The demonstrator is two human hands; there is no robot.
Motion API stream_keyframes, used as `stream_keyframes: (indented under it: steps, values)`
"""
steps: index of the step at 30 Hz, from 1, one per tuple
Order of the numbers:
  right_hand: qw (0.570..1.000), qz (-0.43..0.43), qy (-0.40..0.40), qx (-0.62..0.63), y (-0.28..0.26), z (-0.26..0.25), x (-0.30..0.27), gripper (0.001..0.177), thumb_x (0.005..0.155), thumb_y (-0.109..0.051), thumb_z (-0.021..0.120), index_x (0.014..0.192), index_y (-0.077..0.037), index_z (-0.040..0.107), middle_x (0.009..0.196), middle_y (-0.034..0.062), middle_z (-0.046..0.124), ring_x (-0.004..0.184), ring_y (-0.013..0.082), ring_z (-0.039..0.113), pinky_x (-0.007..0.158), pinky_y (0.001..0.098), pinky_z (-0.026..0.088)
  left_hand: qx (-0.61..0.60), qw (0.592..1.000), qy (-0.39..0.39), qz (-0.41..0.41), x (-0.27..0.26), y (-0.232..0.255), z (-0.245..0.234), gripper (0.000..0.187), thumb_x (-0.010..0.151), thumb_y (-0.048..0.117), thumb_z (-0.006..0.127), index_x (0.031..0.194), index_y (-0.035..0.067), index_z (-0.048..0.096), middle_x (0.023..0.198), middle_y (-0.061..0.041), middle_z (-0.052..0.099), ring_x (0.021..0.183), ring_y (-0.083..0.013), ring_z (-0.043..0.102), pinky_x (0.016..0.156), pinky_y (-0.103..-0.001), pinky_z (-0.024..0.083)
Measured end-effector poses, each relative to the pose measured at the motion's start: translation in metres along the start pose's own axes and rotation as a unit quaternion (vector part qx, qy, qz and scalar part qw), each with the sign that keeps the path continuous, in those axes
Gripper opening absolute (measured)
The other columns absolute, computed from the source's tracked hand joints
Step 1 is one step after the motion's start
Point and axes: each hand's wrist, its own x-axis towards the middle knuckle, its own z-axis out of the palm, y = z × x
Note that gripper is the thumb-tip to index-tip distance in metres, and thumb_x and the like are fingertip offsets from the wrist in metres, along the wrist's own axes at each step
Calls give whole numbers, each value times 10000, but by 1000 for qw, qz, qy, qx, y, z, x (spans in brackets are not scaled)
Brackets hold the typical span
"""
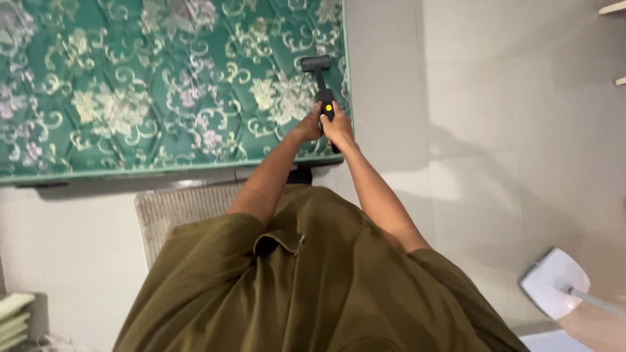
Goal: The person uses a handheld vacuum cleaner to clean a green floral-patterned mattress. They move the vacuum head back and forth across the mattress surface, covering different sections systematically.
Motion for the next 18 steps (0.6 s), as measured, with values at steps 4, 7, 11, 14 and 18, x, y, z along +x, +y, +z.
stream_keyframes:
  steps: [4,7,11,14,18]
  values:
    - [1000,3,-21,3,-2,-32,19,688,926,-303,679,1553,-157,438,850,236,759,499,277,684,476,391,572,47,997,-1,63,22,4,-7,1106,743,59,697,1643,30,55,1646,-275,287,1458,-388,432,1173,-401,399]
    - [997,-68,-22,-37,16,-52,-4,669,931,-296,698,1524,-111,447,839,186,743,454,248,685,463,372,573,36,994,-48,89,16,0,13,1110,736,56,692,1634,45,39,1655,-265,249,1440,-394,435,1168,-407,393]
    - [998,21,-53,-10,9,-58,-15,685,925,-274,657,1553,-140,417,776,196,742,417,245,649,419,386,551,-2,988,-47,145,-4,-12,29,1111,709,18,672,1623,24,42,1653,-309,213,1485,-415,364,1168,-413,383]
    - [999,1,-47,5,-7,-52,13,673,931,-279,664,1544,-132,429,797,180,742,403,236,640,408,382,544,-3,995,-72,67,27,-11,11,1088,745,58,664,1631,37,33,1650,-292,235,1451,-425,402,1154,-422,396]
    - [999,-25,-17,11,-38,-36,100,676,934,-293,683,1545,-138,439,781,171,734,403,209,629,408,372,536,17,991,28,131,110,-5,-49,1057,795,111,712,1613,10,49,1616,-317,264,1445,-451,399,1165,-432,380]
